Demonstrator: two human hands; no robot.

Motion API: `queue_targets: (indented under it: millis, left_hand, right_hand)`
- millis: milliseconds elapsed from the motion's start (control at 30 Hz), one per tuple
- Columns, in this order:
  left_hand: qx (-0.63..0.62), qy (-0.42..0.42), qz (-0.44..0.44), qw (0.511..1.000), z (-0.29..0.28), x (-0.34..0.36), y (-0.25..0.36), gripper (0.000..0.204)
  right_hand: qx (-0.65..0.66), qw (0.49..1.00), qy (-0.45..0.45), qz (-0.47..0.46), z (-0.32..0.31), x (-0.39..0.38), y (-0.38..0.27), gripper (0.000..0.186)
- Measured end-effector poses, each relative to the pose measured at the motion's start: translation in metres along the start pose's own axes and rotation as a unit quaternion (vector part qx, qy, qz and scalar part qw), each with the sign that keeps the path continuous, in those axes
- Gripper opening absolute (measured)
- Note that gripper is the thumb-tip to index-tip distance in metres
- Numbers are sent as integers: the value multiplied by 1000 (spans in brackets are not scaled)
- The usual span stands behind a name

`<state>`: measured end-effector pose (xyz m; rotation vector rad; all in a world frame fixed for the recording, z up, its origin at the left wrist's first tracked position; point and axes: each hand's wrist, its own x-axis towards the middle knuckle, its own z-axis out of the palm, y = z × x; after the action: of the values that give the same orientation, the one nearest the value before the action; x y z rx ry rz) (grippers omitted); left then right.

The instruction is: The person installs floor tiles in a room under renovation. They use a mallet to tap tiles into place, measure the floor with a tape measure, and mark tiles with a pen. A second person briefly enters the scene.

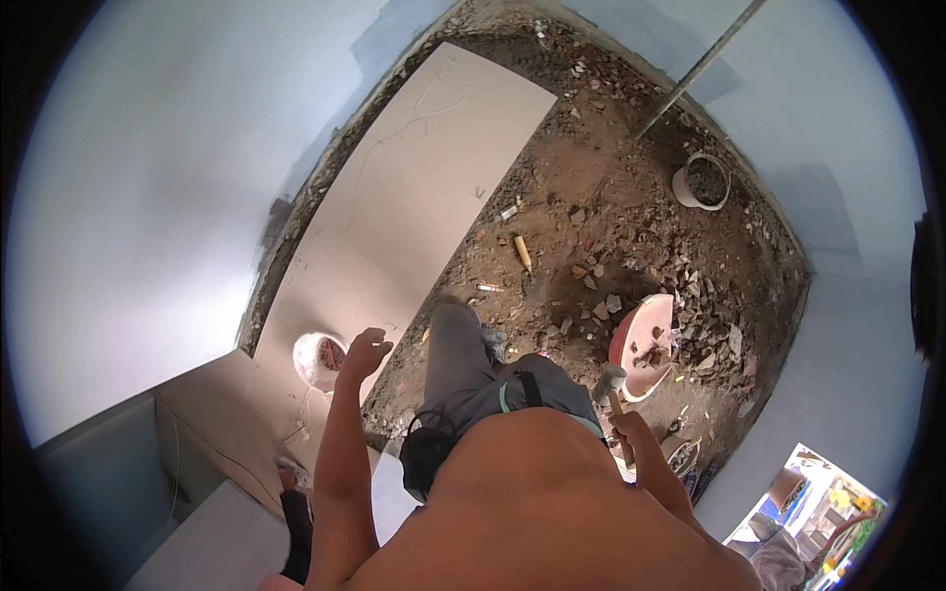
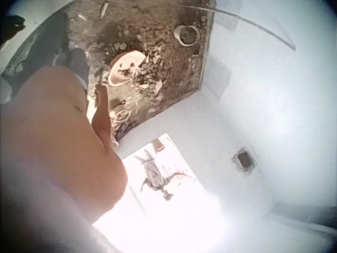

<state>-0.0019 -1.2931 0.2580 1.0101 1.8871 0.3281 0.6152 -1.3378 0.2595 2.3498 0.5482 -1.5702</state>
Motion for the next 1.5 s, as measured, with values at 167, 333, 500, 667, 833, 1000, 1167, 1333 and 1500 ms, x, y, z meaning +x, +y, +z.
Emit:
queue_targets:
  millis: [167, 333, 500, 667, 833, 1000, 1167, 1333, 1500]
  left_hand:
    - [44, -24, -24, 998, 5, 32, -28, 45]
    - [18, -7, -85, 996, 18, 69, -57, 46]
    - [-69, 25, -139, 987, 36, 122, -49, 41]
    - [-64, 44, -69, 995, 16, 194, 59, 40]
    - [-6, 109, -6, 994, 28, 265, 132, 40]
    - [-71, 76, -99, 990, 49, 314, 231, 43]
    - [-28, 68, -98, 992, 124, 367, 277, 41]
    - [-40, 5, -109, 993, 151, 420, 376, 40]
    - [-61, 67, -109, 990, 203, 499, 404, 49]
  right_hand:
    - [7, 1000, -3, 9, -4, -9, -12, 25]
    - [-45, 997, 35, -59, -24, -7, -110, 27]
    - [-234, 968, 27, -90, -73, -6, -307, 32]
    - [-84, 953, 12, -290, -112, -87, -489, 23]
    - [-75, 948, 3, -309, -136, -73, -587, 22]
    - [-162, 935, -33, -315, -155, -26, -682, 22]
    - [-316, 881, -116, -332, -146, 26, -807, 24]
    - [-296, 854, -215, -370, -101, 103, -923, 25]
    - [-300, 818, -163, -463, -37, 164, -1010, 41]
